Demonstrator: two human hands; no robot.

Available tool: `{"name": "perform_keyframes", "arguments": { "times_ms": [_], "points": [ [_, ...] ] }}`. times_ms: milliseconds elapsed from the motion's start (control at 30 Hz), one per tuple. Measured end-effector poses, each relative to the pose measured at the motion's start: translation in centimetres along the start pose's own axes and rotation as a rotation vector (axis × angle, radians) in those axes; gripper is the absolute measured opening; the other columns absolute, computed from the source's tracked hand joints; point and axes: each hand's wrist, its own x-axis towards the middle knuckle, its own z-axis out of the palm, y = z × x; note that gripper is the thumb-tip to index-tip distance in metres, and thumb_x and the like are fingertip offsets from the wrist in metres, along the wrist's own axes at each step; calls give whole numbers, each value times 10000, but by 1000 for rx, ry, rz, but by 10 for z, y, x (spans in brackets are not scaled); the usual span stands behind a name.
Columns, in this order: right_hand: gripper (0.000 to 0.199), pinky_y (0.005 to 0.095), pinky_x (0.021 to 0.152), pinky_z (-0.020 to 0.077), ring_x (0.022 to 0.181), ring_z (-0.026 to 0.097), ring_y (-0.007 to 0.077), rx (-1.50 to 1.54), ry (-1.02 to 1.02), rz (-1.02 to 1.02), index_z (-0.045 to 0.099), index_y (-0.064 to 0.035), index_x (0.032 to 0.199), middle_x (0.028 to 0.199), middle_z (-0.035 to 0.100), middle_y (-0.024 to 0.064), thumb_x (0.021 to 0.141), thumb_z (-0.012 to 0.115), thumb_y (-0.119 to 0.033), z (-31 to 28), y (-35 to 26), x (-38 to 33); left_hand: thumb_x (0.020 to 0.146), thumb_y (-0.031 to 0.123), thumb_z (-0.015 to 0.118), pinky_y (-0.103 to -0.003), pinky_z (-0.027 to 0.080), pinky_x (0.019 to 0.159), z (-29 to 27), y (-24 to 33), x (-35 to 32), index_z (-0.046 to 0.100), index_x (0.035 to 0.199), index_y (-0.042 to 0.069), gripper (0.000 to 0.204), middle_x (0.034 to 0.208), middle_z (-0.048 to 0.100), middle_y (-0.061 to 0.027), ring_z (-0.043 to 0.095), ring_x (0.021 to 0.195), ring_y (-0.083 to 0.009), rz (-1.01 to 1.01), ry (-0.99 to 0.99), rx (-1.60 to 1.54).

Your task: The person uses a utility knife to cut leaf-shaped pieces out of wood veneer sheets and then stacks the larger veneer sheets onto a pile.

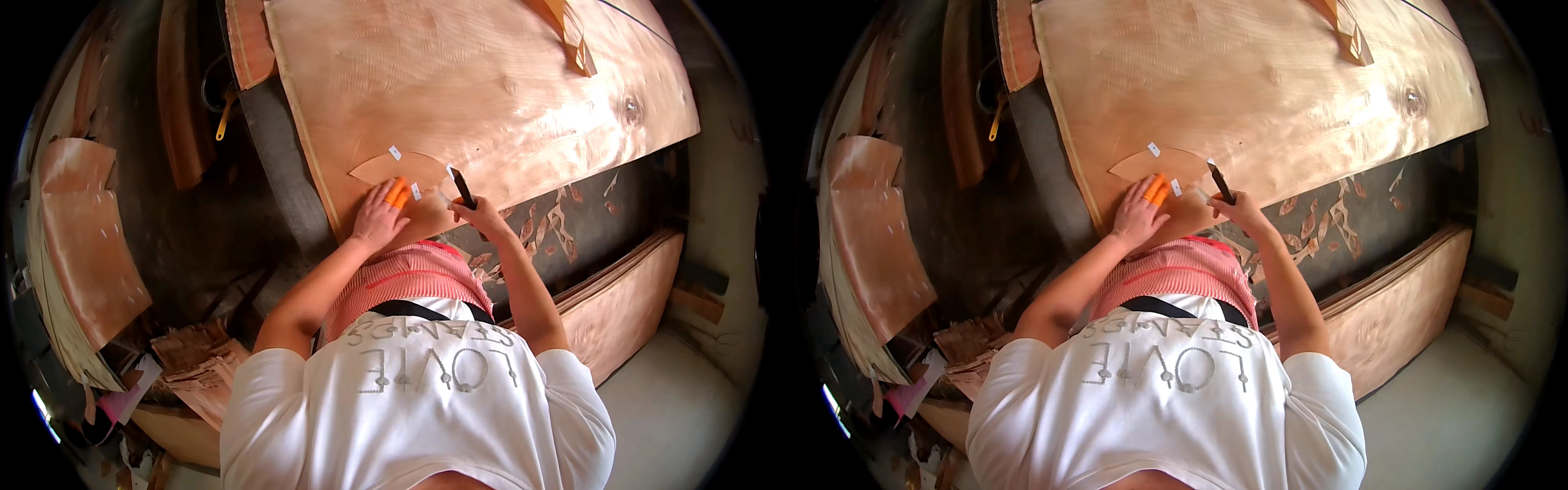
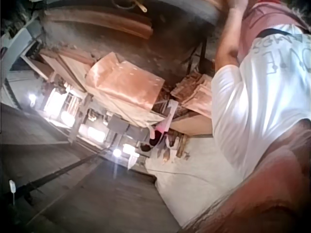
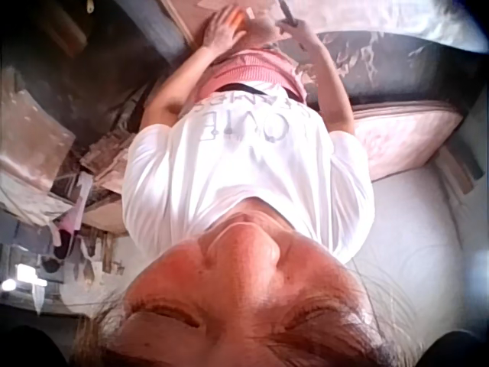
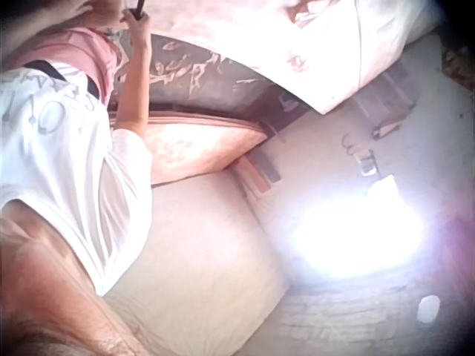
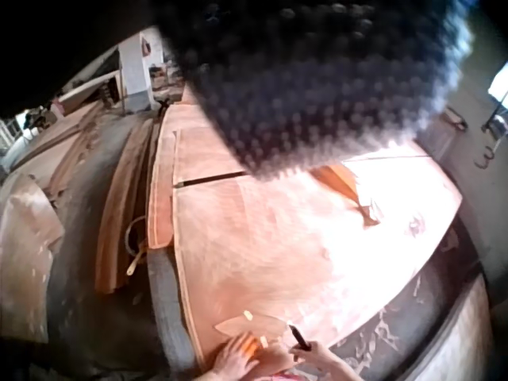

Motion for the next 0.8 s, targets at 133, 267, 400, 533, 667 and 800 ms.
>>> {"name": "perform_keyframes", "arguments": {
  "times_ms": [133, 267, 400, 533, 667, 800],
  "points": [
    [215, 177, 429, 284, 492, 401, 12, 174, -67, -91, 623, -53, 977, 657, 560, -39, 854, 591, -226, 48, -5, 25, 786, 339, 598, -402, 196, 1079, -22, -27, -18, 400, 1301, 45, 626, 1380, 339, -119, 287, 1291, -251, -102, 60, 133],
    [195, 197, 423, 292, 482, 409, 21, 277, -94, -184, 621, -47, 933, 615, 551, -41, 854, 589, -223, 106, -36, 57, 803, 305, 580, -448, 193, 1070, -35, -41, -32, 355, 1327, 33, 632, 1393, 323, -113, 281, 1295, -255, -145, 34, 188],
    [195, 203, 430, 323, 485, 450, 42, 192, -19, -139, 636, -43, 834, 608, 592, -14, 826, 617, -236, 139, -61, 78, 798, 229, 575, -447, 232, 1057, -32, -51, -39, 437, 1265, 12, 533, 1324, 411, -130, 328, 1269, -262, -137, 63, 295],
    [218, 210, 420, 340, 487, 480, 55, 166, 73, -50, 633, -23, 810, 629, 617, 11, 803, 642, -241, 145, -69, 84, 806, 225, 561, -419, 289, 1033, -40, -54, -41, 463, 1241, 12, 494, 1295, 445, -118, 370, 1240, -256, -172, 213, 124],
    [216, 228, 422, 367, 493, 512, 72, 190, 130, -35, 637, -15, 813, 619, 617, 24, 782, 659, -227, 152, -66, 92, 812, 243, 562, -420, 258, 1047, -45, -62, -38, 445, 1255, 12, 513, 1339, 398, -109, 333, 1270, -250, -119, 206, 126],
    [212, 238, 423, 385, 486, 522, 85, 213, 129, -88, 642, -17, 790, 595, 601, 32, 781, 654, -228, 152, -62, 92, 827, 307, 555, -439, 161, 1082, -48, -59, -26, 398, 1298, 23, 572, 1402, 316, -88, 242, 1324, -222, -119, 25, 182]
  ]
}}
